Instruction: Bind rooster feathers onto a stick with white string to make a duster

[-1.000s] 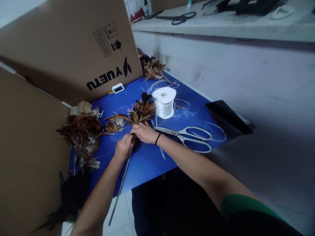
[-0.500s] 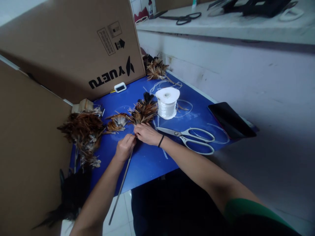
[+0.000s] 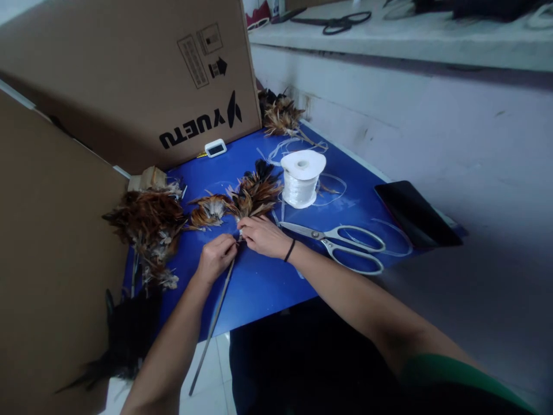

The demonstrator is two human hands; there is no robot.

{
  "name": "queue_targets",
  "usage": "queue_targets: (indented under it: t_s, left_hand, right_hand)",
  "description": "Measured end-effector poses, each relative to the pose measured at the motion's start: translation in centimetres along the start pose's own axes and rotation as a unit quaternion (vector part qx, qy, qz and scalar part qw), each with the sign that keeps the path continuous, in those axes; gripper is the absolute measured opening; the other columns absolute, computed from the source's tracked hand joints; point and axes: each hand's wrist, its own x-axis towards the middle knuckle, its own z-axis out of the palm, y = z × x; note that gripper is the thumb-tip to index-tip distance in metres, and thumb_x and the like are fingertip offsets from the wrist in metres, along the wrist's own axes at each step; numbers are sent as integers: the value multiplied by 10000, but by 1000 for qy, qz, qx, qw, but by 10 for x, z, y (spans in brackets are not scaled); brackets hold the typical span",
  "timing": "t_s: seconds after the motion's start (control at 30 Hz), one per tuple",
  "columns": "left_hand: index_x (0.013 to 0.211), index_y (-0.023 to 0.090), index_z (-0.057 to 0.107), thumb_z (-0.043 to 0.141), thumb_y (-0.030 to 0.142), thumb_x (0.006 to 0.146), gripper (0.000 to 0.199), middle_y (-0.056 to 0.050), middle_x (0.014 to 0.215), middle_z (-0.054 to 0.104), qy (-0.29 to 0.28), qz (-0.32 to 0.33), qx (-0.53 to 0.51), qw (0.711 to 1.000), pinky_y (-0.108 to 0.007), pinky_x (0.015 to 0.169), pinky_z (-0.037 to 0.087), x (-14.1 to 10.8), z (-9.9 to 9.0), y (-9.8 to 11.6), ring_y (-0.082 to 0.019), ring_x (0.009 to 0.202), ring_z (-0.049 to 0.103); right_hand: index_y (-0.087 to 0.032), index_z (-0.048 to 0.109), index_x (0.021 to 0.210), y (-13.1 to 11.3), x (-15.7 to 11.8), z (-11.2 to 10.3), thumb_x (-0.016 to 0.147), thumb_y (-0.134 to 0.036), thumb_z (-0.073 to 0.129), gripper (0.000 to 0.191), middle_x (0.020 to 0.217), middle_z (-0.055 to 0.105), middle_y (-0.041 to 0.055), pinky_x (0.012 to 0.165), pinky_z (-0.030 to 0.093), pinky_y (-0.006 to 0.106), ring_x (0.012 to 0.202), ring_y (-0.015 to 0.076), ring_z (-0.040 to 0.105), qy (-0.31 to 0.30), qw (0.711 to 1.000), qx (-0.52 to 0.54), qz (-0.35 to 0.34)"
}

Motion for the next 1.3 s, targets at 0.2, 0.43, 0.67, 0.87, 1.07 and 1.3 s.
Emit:
queue_targets:
  t_s: [0.2,0.43,0.67,0.87,1.07,1.3]
  left_hand:
    - [757,186,607,517,161,788,99,-20,755,645,26,-74,-25,997,-237,672,474,1,1,-1,-120,714,593]
    - [884,177,598,524,170,744,159,-12,765,612,-20,-190,-141,971,-194,505,419,4,-8,-2,-97,606,552]
    - [896,180,581,604,328,771,195,-17,742,605,-44,-136,-20,990,-257,626,447,6,-2,5,-139,665,562]
    - [763,193,591,498,216,845,127,-4,694,629,-22,-133,-33,990,-241,634,432,8,3,1,-131,644,572]
    - [721,183,570,490,176,811,121,-12,685,610,25,-211,-14,977,-245,626,414,8,5,6,-142,648,561]
    - [722,182,576,484,171,801,121,-23,687,611,66,-237,-17,969,-254,651,415,7,8,5,-154,676,568]
  right_hand:
    - [-141,648,870,-1,-1,0,849,-127,480,170,1165,551,92,857,315,357,1022,206,486,-11,1000,-14,-10]
    - [-126,639,935,-6,-1,0,855,-156,472,187,1179,537,107,849,313,375,1012,223,454,-17,998,-54,-1]
    - [-129,641,931,-5,-2,1,875,-189,460,199,1180,544,105,851,315,377,1014,226,455,-12,998,-58,2]
    - [-125,634,957,-4,-2,2,891,-168,434,215,1189,539,100,856,318,373,1013,216,464,-5,998,-57,-2]
    - [-124,622,918,-9,0,-3,867,-135,457,173,1175,520,98,812,329,357,987,213,448,3,996,-89,-10]
    - [-132,616,877,-16,-1,-2,861,-151,463,155,1034,555,95,789,298,375,951,226,422,24,989,-143,-14]
